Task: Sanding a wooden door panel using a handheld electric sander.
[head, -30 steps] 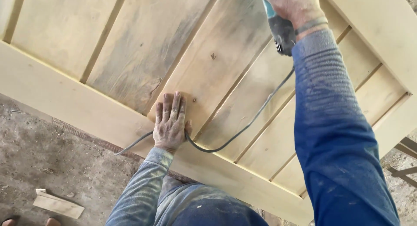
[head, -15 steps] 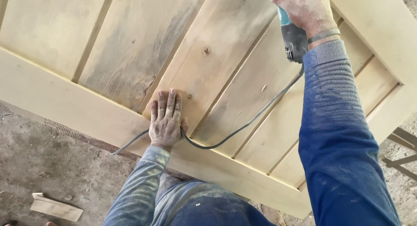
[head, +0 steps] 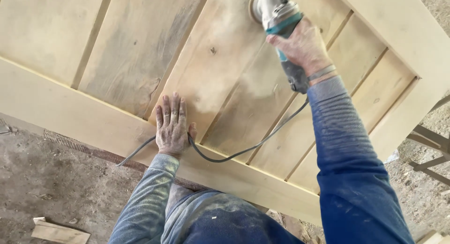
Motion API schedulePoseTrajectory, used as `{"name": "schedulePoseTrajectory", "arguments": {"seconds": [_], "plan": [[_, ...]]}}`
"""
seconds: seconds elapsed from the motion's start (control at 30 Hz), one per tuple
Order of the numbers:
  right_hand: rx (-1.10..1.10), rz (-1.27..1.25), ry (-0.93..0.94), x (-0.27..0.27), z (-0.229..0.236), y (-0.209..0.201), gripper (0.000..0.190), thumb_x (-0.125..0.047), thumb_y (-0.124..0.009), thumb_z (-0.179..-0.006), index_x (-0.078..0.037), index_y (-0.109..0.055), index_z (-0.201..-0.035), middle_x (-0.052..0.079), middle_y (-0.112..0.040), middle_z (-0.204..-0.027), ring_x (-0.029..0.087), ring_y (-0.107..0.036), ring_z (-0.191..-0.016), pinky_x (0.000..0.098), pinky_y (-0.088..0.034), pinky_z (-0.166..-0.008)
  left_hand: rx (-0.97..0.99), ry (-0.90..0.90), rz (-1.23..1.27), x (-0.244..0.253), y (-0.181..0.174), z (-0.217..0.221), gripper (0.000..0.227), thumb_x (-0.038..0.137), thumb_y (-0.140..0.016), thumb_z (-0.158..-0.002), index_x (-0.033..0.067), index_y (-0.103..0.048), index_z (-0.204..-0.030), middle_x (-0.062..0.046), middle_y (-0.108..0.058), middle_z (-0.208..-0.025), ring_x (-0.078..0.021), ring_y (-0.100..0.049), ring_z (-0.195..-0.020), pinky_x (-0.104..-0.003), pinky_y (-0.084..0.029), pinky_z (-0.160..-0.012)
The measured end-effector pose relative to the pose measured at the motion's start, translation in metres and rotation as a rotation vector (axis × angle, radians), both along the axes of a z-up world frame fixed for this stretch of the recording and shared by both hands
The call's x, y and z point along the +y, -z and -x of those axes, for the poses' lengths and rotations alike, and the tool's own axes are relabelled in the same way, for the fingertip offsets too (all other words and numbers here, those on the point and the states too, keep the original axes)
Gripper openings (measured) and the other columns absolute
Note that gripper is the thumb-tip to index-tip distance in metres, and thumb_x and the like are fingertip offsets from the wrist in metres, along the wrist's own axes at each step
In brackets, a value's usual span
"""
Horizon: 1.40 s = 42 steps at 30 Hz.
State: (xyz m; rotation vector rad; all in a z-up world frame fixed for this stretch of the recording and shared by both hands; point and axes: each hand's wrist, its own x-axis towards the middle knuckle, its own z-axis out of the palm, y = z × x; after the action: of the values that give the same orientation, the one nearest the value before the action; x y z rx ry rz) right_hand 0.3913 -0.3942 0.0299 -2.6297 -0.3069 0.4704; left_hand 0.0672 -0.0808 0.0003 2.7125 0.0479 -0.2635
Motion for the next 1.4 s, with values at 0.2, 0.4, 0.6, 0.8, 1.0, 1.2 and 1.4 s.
{"name": "schedulePoseTrajectory", "arguments": {"seconds": [0.2,0.4,0.6,0.8,1.0,1.2,1.4], "plan": [[0.116,0.039,-0.056,0.031,0.057,-0.026,0.086,-0.058,-0.086,-0.080,0.008,-0.056,-0.127,0.024,-0.071,-0.108,0.037,-0.072,-0.100,0.0424,-0.059,-0.088,-0.096,-0.039,0.026,0.000,0.007,0.008,0.082,0.042,-0.047,-0.096,-0.0066,-0.027,-0.160,-0.022,-0.020,-0.171,-0.0440,-0.010,-0.160,-0.060,-0.005,-0.130],[0.298,0.100,-0.294,0.078,0.119,-0.047,0.089,-0.055,-0.078,-0.081,0.013,-0.047,-0.128,0.023,-0.069,-0.094,0.036,-0.076,-0.082,0.0422,-0.065,-0.071,-0.165,-0.106,0.019,0.003,0.004,0.011,0.085,0.042,-0.049,-0.098,-0.0091,-0.022,-0.162,-0.027,-0.016,-0.172,-0.0441,-0.009,-0.161,-0.060,-0.002,-0.131],[0.261,0.173,-0.485,0.092,0.098,-0.051,0.096,-0.054,-0.080,-0.076,0.014,-0.042,-0.132,0.022,-0.070,-0.084,0.036,-0.074,-0.081,0.0439,-0.062,-0.072,-0.118,-0.135,0.048,0.002,0.000,0.006,0.096,0.032,-0.059,-0.083,-0.0102,-0.022,-0.160,-0.027,-0.016,-0.171,-0.0461,-0.009,-0.160,-0.061,-0.004,-0.130],[-0.015,0.065,-0.316,0.044,-0.007,0.011,0.089,-0.058,-0.085,-0.081,0.008,-0.051,-0.130,0.025,-0.069,-0.107,0.037,-0.072,-0.093,0.0436,-0.060,-0.080,-0.018,-0.099,-0.019,0.000,-0.004,-0.002,0.087,0.033,-0.058,-0.086,-0.0054,-0.032,-0.160,-0.024,-0.021,-0.171,-0.0488,-0.010,-0.158,-0.059,-0.007,-0.129],[-0.092,0.047,-0.282,0.067,-0.060,0.000,0.074,-0.060,-0.081,-0.096,0.006,-0.061,-0.125,0.026,-0.068,-0.112,0.038,-0.071,-0.102,0.0427,-0.059,-0.088,-0.009,-0.092,-0.005,0.000,-0.006,-0.003,0.083,0.034,-0.057,-0.088,-0.0068,-0.035,-0.157,-0.024,-0.021,-0.170,-0.0486,-0.010,-0.158,-0.060,-0.010,-0.128],[0.072,-0.024,-0.157,0.097,-0.050,-0.019,0.076,-0.054,-0.080,-0.091,0.006,-0.057,-0.131,0.027,-0.066,-0.114,0.036,-0.070,-0.101,0.0425,-0.059,-0.085,0.008,-0.109,0.005,0.001,-0.006,-0.003,0.085,0.035,-0.058,-0.088,-0.0062,-0.034,-0.158,-0.023,-0.021,-0.170,-0.0476,-0.009,-0.158,-0.059,-0.010,-0.128],[0.088,0.030,-0.275,0.114,0.000,-0.025,0.084,-0.052,-0.087,-0.084,0.010,-0.053,-0.129,0.027,-0.064,-0.118,0.037,-0.069,-0.107,0.0449,-0.058,-0.092,0.019,-0.087,0.036,0.002,-0.004,0.000,0.087,0.035,-0.060,-0.085,-0.0053,-0.032,-0.157,-0.022,-0.022,-0.169,-0.0473,-0.009,-0.157,-0.059,-0.010,-0.128]]}}
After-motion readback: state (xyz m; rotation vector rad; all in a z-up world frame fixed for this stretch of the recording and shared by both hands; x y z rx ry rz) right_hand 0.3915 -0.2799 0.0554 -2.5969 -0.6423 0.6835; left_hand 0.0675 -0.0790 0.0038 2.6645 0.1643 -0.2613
